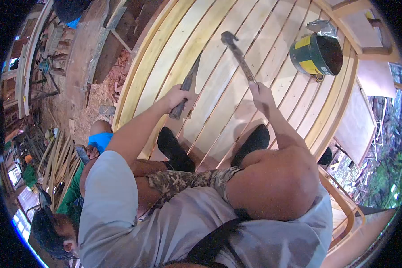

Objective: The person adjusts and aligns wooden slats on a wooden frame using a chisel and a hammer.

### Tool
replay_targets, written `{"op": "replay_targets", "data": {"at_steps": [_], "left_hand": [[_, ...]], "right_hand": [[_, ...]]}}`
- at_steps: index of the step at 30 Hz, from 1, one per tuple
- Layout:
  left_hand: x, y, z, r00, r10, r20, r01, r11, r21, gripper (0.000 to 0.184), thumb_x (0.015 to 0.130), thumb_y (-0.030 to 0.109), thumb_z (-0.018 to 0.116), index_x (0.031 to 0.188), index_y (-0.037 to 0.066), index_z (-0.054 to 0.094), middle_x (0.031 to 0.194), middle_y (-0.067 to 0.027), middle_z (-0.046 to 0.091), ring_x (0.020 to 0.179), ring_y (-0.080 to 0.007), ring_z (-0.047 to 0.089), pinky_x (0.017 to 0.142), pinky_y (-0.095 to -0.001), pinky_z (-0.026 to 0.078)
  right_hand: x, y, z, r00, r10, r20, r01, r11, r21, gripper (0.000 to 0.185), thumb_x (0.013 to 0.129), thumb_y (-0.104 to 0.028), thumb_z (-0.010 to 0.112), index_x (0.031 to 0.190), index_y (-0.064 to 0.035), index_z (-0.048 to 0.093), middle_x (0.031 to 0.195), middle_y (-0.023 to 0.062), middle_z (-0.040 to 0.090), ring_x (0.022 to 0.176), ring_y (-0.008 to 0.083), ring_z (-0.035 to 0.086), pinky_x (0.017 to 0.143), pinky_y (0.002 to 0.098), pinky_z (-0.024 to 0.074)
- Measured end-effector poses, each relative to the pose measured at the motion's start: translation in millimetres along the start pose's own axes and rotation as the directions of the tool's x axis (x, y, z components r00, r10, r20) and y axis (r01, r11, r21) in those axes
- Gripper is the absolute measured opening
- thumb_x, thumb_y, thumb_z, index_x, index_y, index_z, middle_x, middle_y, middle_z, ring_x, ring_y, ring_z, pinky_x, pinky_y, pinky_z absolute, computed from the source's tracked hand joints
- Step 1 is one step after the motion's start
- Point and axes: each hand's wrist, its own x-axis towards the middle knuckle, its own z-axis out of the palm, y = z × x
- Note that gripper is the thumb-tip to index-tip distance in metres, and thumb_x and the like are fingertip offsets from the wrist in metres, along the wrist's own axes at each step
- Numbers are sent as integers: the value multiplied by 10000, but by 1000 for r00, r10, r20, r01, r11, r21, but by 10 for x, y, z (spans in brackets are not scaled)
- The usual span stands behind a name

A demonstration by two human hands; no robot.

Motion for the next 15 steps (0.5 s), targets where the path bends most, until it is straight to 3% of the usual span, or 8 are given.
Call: {"op": "replay_targets", "data": {"at_steps": [1,4,5,6,8,10,12,15], "left_hand": [[8,10,-23,999,-9,50,11,999,-49,252,798,65,696,945,4,500,784,-128,642,554,-184,625,464,-320,514],[-109,230,-64,993,-38,115,59,981,-184,250,798,72,697,951,27,504,736,-84,605,530,-155,592,468,-307,513],[-203,331,-51,987,-32,155,63,977,-204,250,798,73,700,951,41,504,685,-58,568,513,-137,564,466,-296,506],[-259,447,-10,986,-36,165,68,979,-193,250,798,73,700,951,41,504,685,-58,568,513,-137,564,466,-296,506],[-348,593,55,991,27,133,-17,997,-77,258,798,70,699,961,49,501,693,-57,576,518,-137,570,464,-290,501],[-329,607,134,984,48,170,-37,997,-69,270,798,73,703,972,59,497,682,-56,577,516,-141,576,461,-285,495],[-195,501,194,987,29,158,-18,997,-72,272,789,68,679,949,43,461,665,-103,578,490,-180,593,448,-328,511],[-66,245,198,973,-29,227,51,994,-95,299,796,89,702,968,47,461,661,-101,586,488,-174,592,454,-328,517]], "right_hand": [[-67,29,-6,998,56,7,-56,968,244,314,1010,-303,614,998,11,619,652,53,540,609,140,540,566,342,451],[-461,276,-93,1000,-25,6,20,899,437,288,996,-310,646,936,-29,622,665,3,553,590,109,525,540,322,428],[-574,344,-119,999,9,32,-24,869,494,237,973,-281,682,911,-60,623,675,-19,552,578,92,502,525,300,409],[-665,301,-221,1000,19,23,-28,866,499,237,973,-281,682,911,-60,623,675,-19,552,578,92,502,525,300,409],[-833,176,-443,988,151,-8,-141,937,319,233,939,-264,720,893,-60,617,673,-17,550,585,93,511,539,290,415],[-944,247,-461,979,198,-54,-171,933,317,263,918,-274,729,898,-33,625,684,-4,561,604,110,521,567,304,429],[-1061,251,-464,966,255,-53,-240,951,194,297,908,-285,723,919,0,639,697,13,571,640,122,529,605,320,439],[-1212,685,-192,966,257,-12,-247,938,243,392,879,-348,734,947,30,656,717,67,602,682,194,568,673,381,480]]}}
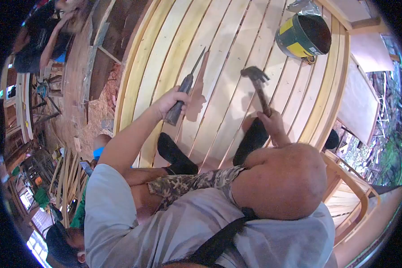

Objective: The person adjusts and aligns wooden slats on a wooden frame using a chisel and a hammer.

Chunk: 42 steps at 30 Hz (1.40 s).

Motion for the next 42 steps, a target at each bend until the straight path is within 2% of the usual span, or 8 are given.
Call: {"op": "replay_targets", "data": {"at_steps": [2,8,15,17,26,37,40,42], "left_hand": [[7,-175,-22,999,-49,8,49,998,-27,279,795,95,710,951,47,484,663,-81,580,494,-160,589,460,-325,525],[-29,-350,22,996,-92,-24,88,990,-109,197,796,83,688,912,75,529,710,-39,560,535,-124,559,489,-307,510],[129,-306,275,989,-125,-79,122,992,-40,132,802,66,650,877,33,547,680,-69,593,519,-156,588,465,-326,520],[68,-286,541,954,-45,-295,51,999,11,158,805,79,659,918,15,569,692,-88,616,513,-168,589,465,-329,512],[213,-434,611,952,19,-304,20,992,126,126,831,47,599,905,-37,659,708,-114,651,496,-159,563,455,-312,471],[228,-444,577,964,61,-258,-15,984,177,97,856,56,611,888,-28,649,662,-94,622,507,-166,569,469,-325,478],[204,-404,591,938,50,-343,24,978,206,113,866,43,595,926,-37,649,661,-93,619,518,-176,580,482,-328,488],[184,-375,539,967,43,-252,22,968,250,106,873,30,577,934,-35,636,706,-112,650,543,-185,606,477,-330,495]], "right_hand": [[-101,78,87,1000,24,2,-24,999,43,411,871,-364,740,937,34,659,710,83,607,676,211,577,678,389,488],[-176,-1,136,998,-50,25,53,988,-145,401,851,-377,750,919,13,690,713,175,656,675,259,648,680,416,508],[-169,-34,123,999,-48,8,49,977,-207,413,861,-384,745,918,21,692,723,192,665,692,303,669,686,435,514],[-193,-80,117,999,-31,15,33,982,-186,420,870,-389,739,931,24,694,732,201,671,715,317,683,699,439,517],[-189,-177,88,1000,-22,17,26,957,-288,437,883,-402,721,945,28,680,736,233,660,725,395,669,699,473,501],[-175,-144,127,999,-34,-3,31,961,-276,471,872,-425,729,960,35,686,698,228,644,688,391,664,665,470,495],[-172,-150,128,999,-50,-20,43,958,-284,473,871,-423,729,965,38,688,698,225,645,686,388,664,667,467,499],[-178,-165,143,998,-56,-27,46,958,-284,469,873,-419,726,962,40,686,696,224,644,682,387,661,667,466,500]]}}
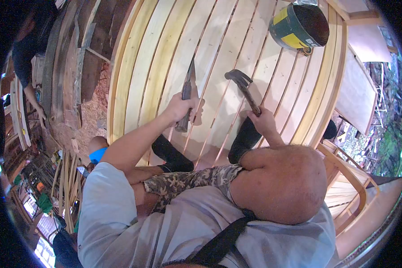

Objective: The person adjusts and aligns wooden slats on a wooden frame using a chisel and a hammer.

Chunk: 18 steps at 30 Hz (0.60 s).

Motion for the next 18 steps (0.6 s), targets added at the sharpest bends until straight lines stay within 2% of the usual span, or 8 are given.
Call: {"op": "replay_targets", "data": {"at_steps": [7,9,10,13,18], "left_hand": [[-31,28,-34,999,-43,19,44,997,-59,53,876,22,572,875,-24,598,787,-155,697,580,-196,642,484,-333,512],[-114,123,-63,998,-53,23,56,992,-113,130,869,118,655,839,11,588,686,-96,625,519,-178,593,500,-349,535],[-88,99,-82,998,-53,31,56,993,-108,130,869,118,655,839,11,588,686,-96,625,519,-178,593,500,-349,535],[-69,107,-117,995,-44,87,52,993,-101,97,848,86,645,838,7,589,671,-97,613,509,-180,584,486,-352,527],[-79,149,-118,997,-77,23,78,996,-44,50,795,20,608,836,-6,596,661,-117,628,515,-194,597,484,-358,519]], "right_hand": [[3,21,4,1000,3,9,-3,1000,17,416,868,-374,729,902,35,668,695,218,634,659,351,649,662,463,497],[13,37,-2,1000,7,18,-7,1000,19,409,867,-367,729,893,35,663,695,218,634,653,338,646,663,463,495],[18,60,17,1000,7,8,-7,1000,16,410,866,-369,731,887,34,660,685,211,629,642,326,637,661,462,495],[70,164,67,1000,16,9,-17,999,50,417,862,-377,737,882,32,660,669,201,621,627,309,628,660,458,496],[136,227,99,1000,-1,-4,1,992,124,440,853,-396,752,878,36,668,640,164,593,599,270,593,643,442,492]]}}
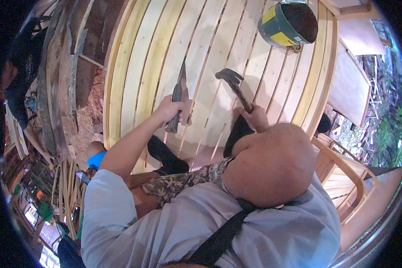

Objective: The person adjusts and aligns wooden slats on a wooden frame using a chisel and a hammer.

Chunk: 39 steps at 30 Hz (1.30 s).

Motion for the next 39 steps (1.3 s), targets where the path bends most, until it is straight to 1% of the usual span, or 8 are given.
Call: {"op": "replay_targets", "data": {"at_steps": [6,15,18,23,27,33,35,39], "left_hand": [[-41,29,56,1000,2,-24,-1,999,42,39,815,17,600,827,-18,588,661,-126,633,551,-204,633,511,-346,531],[92,-89,-110,999,-19,33,18,999,34,162,846,48,639,946,-43,550,695,-124,632,537,-189,609,500,-339,528],[109,-73,-123,1000,-23,16,22,998,52,180,837,43,642,952,-59,549,699,-138,631,537,-201,620,481,-346,522],[34,-41,-97,999,-31,-17,32,999,25,133,818,51,614,918,-18,560,660,-98,595,505,-181,576,474,-339,504],[29,-49,-132,998,-56,-23,56,998,26,197,804,59,624,957,-25,534,674,-100,594,511,-185,582,481,-347,517],[54,-44,-150,998,-63,-20,64,997,32,288,789,42,634,1018,-87,518,714,-134,612,553,-214,620,512,-362,550],[80,-54,-173,999,-47,19,46,998,35,215,824,81,649,962,-27,525,694,-88,574,544,-190,603,488,-363,541],[74,-59,-147,999,-43,-8,44,997,69,208,826,74,645,966,-33,535,697,-99,589,552,-188,606,496,-361,537]], "right_hand": [[-8,-35,-21,993,104,49,-103,995,-8,466,856,-421,751,876,37,671,646,160,599,611,256,594,653,439,488],[-116,-185,-26,998,57,33,-56,997,-50,417,878,-384,712,934,24,650,756,235,647,707,374,630,710,455,501],[-131,-301,-74,998,40,51,-33,991,-130,395,878,-357,704,963,25,648,756,213,644,709,342,629,713,442,503],[-28,-494,-167,988,-72,137,67,997,42,378,878,-278,671,1083,37,632,738,150,612,715,232,607,689,396,495],[-46,-942,-297,959,-265,100,182,846,501,293,965,-251,635,1093,13,622,712,23,508,682,116,498,622,323,448],[410,-1098,-303,958,-283,32,262,919,296,312,1046,-307,539,948,-15,587,701,-15,500,659,78,476,581,286,415],[231,-1377,-450,935,-344,82,280,861,425,330,1061,-335,509,1023,-17,590,718,-2,512,652,81,492,578,281,418],[206,-1171,-296,673,-718,-180,694,527,491,492,1032,-508,480,962,-24,543,714,10,479,588,79,397,520,254,321]]}}
